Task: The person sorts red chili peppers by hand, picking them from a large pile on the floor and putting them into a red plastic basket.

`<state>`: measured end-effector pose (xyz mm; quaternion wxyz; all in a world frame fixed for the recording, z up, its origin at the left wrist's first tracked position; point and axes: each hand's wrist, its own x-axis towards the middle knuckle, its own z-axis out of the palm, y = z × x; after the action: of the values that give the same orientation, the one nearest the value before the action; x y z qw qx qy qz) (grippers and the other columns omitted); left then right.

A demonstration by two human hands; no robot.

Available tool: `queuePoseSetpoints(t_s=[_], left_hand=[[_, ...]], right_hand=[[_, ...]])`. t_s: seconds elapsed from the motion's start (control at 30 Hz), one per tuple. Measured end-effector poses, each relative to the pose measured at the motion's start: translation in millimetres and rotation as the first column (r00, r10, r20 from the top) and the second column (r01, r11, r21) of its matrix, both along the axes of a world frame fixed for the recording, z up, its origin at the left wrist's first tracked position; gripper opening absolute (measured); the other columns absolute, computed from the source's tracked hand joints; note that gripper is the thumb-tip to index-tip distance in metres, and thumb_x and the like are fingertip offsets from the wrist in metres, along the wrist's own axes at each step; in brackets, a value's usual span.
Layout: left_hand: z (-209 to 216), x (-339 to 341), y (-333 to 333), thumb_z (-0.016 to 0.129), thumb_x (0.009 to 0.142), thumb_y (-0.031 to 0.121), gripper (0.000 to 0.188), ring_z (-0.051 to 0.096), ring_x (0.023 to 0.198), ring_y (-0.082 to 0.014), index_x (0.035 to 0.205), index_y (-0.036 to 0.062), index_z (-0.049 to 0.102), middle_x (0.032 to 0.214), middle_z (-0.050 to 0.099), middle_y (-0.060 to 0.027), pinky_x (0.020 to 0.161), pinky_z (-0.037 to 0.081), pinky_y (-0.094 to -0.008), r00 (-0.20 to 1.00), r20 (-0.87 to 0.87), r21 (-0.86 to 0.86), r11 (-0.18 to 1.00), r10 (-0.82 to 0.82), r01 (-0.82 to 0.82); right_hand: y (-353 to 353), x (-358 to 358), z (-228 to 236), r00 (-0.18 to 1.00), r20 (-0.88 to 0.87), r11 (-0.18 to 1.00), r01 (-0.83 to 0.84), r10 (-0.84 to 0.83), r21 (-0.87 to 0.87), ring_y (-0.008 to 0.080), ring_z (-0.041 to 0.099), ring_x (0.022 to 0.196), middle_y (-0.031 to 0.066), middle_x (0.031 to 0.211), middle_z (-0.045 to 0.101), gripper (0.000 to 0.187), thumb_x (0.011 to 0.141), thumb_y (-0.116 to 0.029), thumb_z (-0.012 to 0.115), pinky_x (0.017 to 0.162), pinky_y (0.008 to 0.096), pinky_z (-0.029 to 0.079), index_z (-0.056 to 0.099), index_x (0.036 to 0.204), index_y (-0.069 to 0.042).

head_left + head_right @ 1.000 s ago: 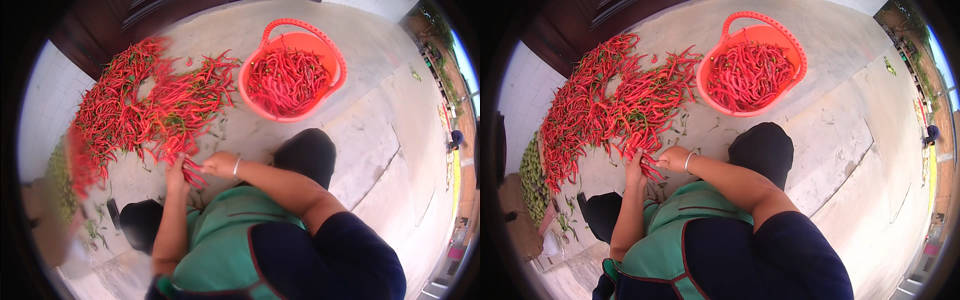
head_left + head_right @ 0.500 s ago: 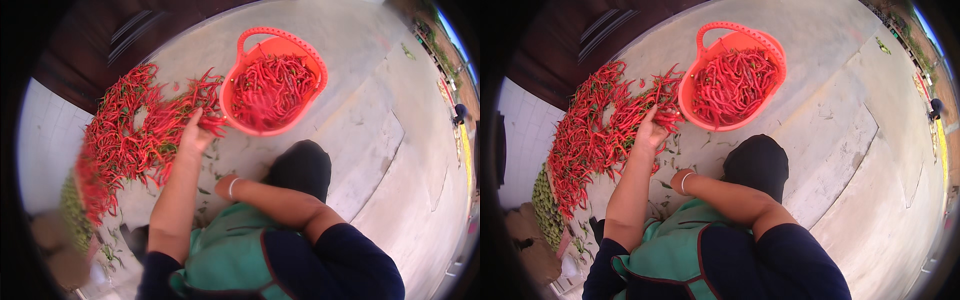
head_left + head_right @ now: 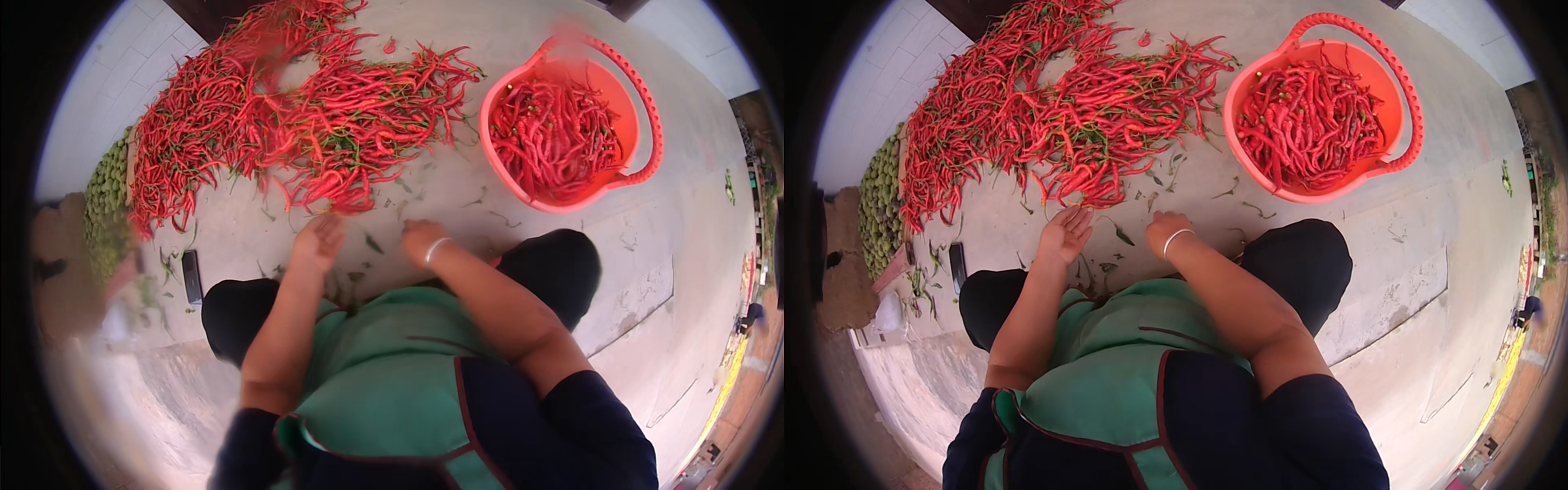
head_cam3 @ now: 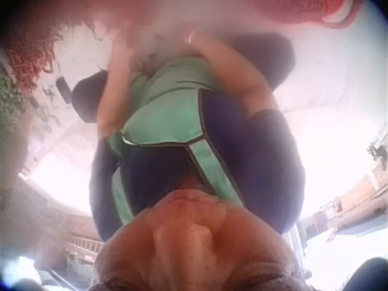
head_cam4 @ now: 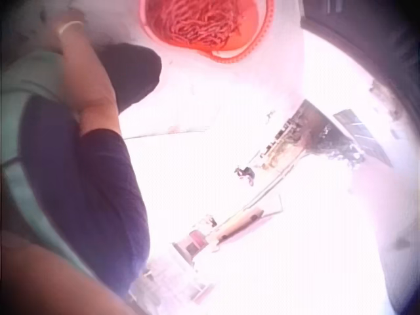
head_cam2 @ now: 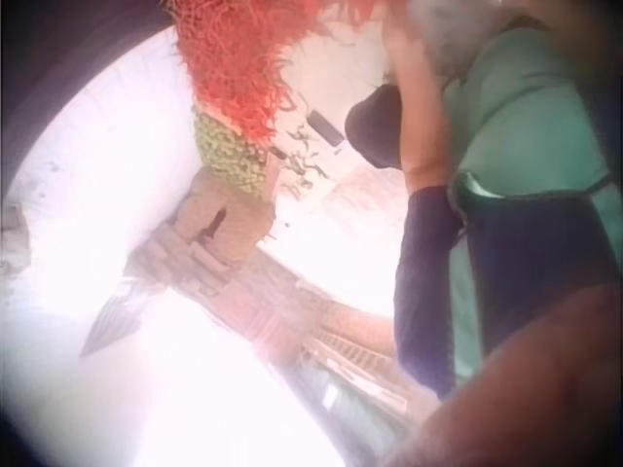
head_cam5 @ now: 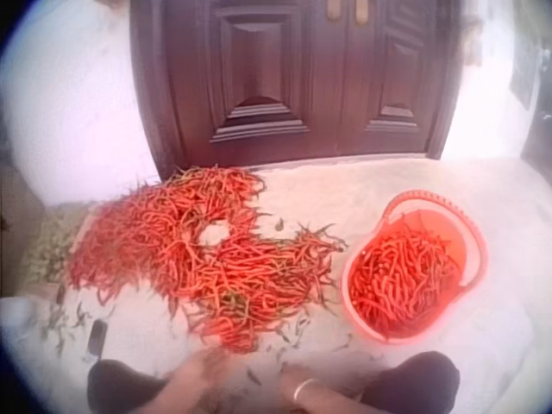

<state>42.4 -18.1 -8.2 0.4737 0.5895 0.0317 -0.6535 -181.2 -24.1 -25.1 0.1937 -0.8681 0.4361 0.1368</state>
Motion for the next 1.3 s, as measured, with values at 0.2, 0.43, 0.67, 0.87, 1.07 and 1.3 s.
queuePoseSetpoints(t_s=[0.2, 0.43, 0.67, 0.87, 1.07, 1.3], left_hand=[[-21, 19, 1, 0.052, 0.084, 0.020, 0.026, 0.054, 0.095, -0.0166, 0.106, 0.0066, 0.051, 0.096, 0.057, -0.0036, 0.083, 0.039, -0.0338, 0.993, -0.012, -0.155, 0.981, 0.115, -0.115], [-30, 13, 3, 0.053, 0.082, 0.017, 0.025, 0.051, 0.100, -0.0171, 0.106, 0.0093, 0.049, 0.103, 0.054, -0.0031, 0.087, 0.037, -0.0357, 0.996, 0.014, -0.077, 0.994, 0.084, -0.083], [-6, -27, 5, 0.055, 0.085, 0.023, 0.025, 0.052, 0.097, -0.0190, 0.105, 0.0093, 0.050, 0.102, 0.055, -0.0041, 0.086, 0.039, -0.0375, 0.981, -0.080, -0.031, 0.985, -0.174, 0.172], [14, -30, 6, 0.045, 0.091, 0.022, 0.028, 0.053, 0.100, -0.0208, 0.114, 0.0062, 0.048, 0.102, 0.057, -0.0070, 0.086, 0.042, -0.0404, 0.961, -0.229, -0.234, 0.967, -0.154, 0.099], [40, -31, 10, 0.044, 0.091, 0.021, 0.026, 0.057, 0.095, -0.0208, 0.110, 0.0040, 0.050, 0.094, 0.060, -0.0082, 0.082, 0.046, -0.0365, 0.895, -0.196, -0.441, 0.851, -0.401, 0.285], [54, -33, 17, 0.049, 0.089, 0.015, 0.022, 0.057, 0.083, -0.0167, 0.107, 0.0022, 0.051, 0.086, 0.058, -0.0058, 0.078, 0.047, -0.0300, 0.834, 0.152, -0.549, 0.656, -0.531, 0.518]], right_hand=[[-60, 65, -24, 0.882, 0.220, 0.908, 0.418, -0.416, 0.038, 0.0299, 0.057, 0.093, 0.0170, 0.105, 0.055, 0.031, 0.076, -0.030, 0.058, 0.080, 0.0391, 0.046, 0.060, 0.093, -0.004], [-74, 88, -55, 0.648, 0.258, 0.682, 0.573, -0.716, 0.454, 0.0213, 0.062, 0.072, 0.0115, 0.081, 0.063, 0.029, 0.077, -0.027, 0.060, 0.066, 0.0321, 0.049, 0.060, 0.090, -0.001], [-34, 61, 11, 0.137, 0.295, 0.325, 0.439, -0.946, 0.838, 0.0127, 0.059, 0.063, 0.0058, 0.072, 0.062, 0.022, 0.079, -0.020, 0.060, 0.053, 0.0240, 0.045, 0.061, 0.085, 0.000], [4, 42, 36, 0.678, 0.508, 0.845, 0.472, -0.531, 0.252, 0.0220, 0.060, 0.060, 0.0099, 0.068, 0.062, 0.019, 0.075, -0.022, 0.060, 0.055, 0.0320, 0.047, 0.059, 0.080, -0.003], [30, 33, 70, 0.727, 0.559, 0.917, 0.325, -0.398, 0.231, 0.0254, 0.059, 0.063, 0.0097, 0.069, 0.062, 0.021, 0.073, -0.025, 0.063, 0.059, 0.0357, 0.045, 0.058, 0.077, -0.005], [-2, 3, 91, 0.546, 0.585, 0.797, 0.348, -0.600, 0.494, 0.0111, 0.053, 0.062, 0.0041, 0.067, 0.059, 0.033, 0.078, -0.033, 0.063, 0.059, 0.0258, 0.044, 0.063, 0.089, -0.002]])
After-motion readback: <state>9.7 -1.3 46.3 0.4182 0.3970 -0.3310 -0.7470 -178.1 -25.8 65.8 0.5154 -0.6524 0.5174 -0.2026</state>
